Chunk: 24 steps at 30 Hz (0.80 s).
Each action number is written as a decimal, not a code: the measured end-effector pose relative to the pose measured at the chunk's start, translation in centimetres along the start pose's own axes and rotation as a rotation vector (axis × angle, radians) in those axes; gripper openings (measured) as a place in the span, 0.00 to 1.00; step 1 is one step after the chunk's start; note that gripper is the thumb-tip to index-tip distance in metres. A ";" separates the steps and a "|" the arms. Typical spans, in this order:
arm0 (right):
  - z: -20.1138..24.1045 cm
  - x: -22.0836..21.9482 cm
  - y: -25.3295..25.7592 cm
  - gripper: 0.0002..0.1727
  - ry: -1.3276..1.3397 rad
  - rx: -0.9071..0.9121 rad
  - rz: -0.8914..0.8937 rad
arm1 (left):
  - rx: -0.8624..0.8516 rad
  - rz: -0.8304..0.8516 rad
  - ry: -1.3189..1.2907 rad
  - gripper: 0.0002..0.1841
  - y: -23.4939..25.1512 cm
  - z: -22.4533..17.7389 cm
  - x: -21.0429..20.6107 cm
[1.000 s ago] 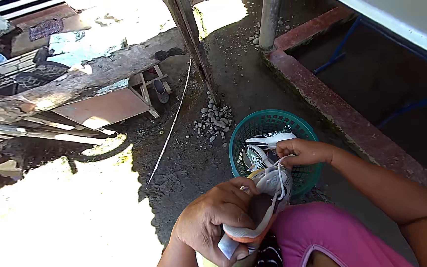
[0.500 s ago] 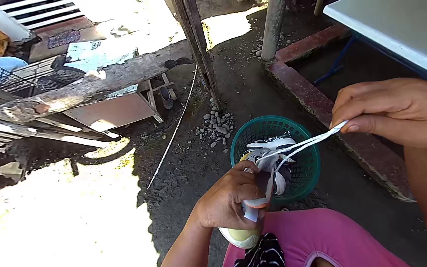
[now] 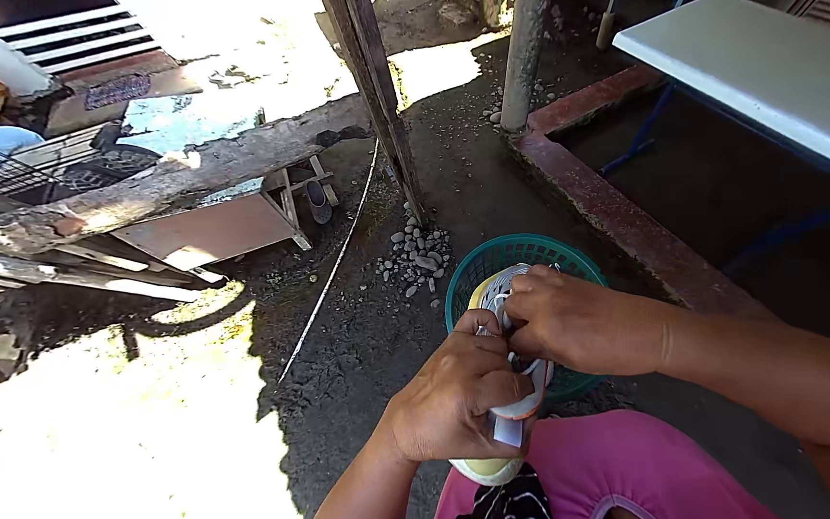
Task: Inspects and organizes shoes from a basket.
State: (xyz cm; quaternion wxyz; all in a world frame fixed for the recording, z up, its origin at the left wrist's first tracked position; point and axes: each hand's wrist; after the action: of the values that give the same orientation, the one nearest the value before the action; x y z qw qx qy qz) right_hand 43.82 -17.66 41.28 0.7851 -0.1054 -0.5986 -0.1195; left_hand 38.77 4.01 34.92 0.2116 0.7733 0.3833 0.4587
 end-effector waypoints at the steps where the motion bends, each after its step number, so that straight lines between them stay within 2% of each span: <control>1: 0.1 -0.2 0.2 0.08 -0.046 0.005 0.032 | 0.002 0.015 0.006 0.13 -0.1 0.0 -0.1; 5: 0.0 0.0 1.2 0.07 -0.146 -0.006 0.124 | 0.009 0.054 0.051 0.12 -0.1 0.5 -0.6; 7: -0.5 0.1 1.3 0.08 -0.125 -0.020 0.077 | 0.016 0.052 0.076 0.13 -0.3 0.7 -0.6; 9: -1.3 0.0 1.0 0.09 -0.100 -0.001 -0.053 | 0.026 0.037 0.092 0.13 -0.6 1.0 -0.5; 11: -2.5 -0.7 0.4 0.12 0.009 0.055 -0.164 | 0.035 0.016 0.107 0.12 -0.9 1.4 -0.5; 14: -3.5 -2.2 -0.4 0.23 0.193 0.130 -0.085 | 0.058 -0.005 0.122 0.13 -1.2 2.0 -0.4; 16: -3.7 -3.0 -0.6 0.24 0.284 0.128 -0.048 | 0.071 -0.008 0.114 0.13 -1.2 2.4 -0.4; 17: -3.7 -3.4 -0.6 0.23 0.314 0.114 -0.111 | 0.077 -0.010 0.101 0.13 -1.3 2.6 -0.5; 21: -5.4 -4.3 -2.1 0.15 0.408 -0.073 -0.644 | 0.118 -0.074 0.061 0.12 -2.2 3.5 -0.7; 23: -7.9 -6.0 -4.3 0.10 0.427 -0.331 -0.718 | 0.144 -0.103 0.065 0.12 -2.9 4.0 -0.7; 24: -9.3 -7.7 -5.5 0.07 0.447 -0.521 -0.646 | 0.158 -0.111 0.078 0.12 -3.3 4.2 -0.7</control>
State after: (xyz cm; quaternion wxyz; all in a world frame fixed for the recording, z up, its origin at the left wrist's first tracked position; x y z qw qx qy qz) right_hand 48.64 -25.31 31.50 0.7647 -0.0791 -0.3673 -0.5235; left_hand 40.93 5.56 30.26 0.1601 0.7468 0.4683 0.4443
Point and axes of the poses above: each hand's wrist, its own y-axis towards the middle knuckle, its own x-axis out of the back of the hand, z = x × y, and after that the axes turned 2 degrees about y, right-handed
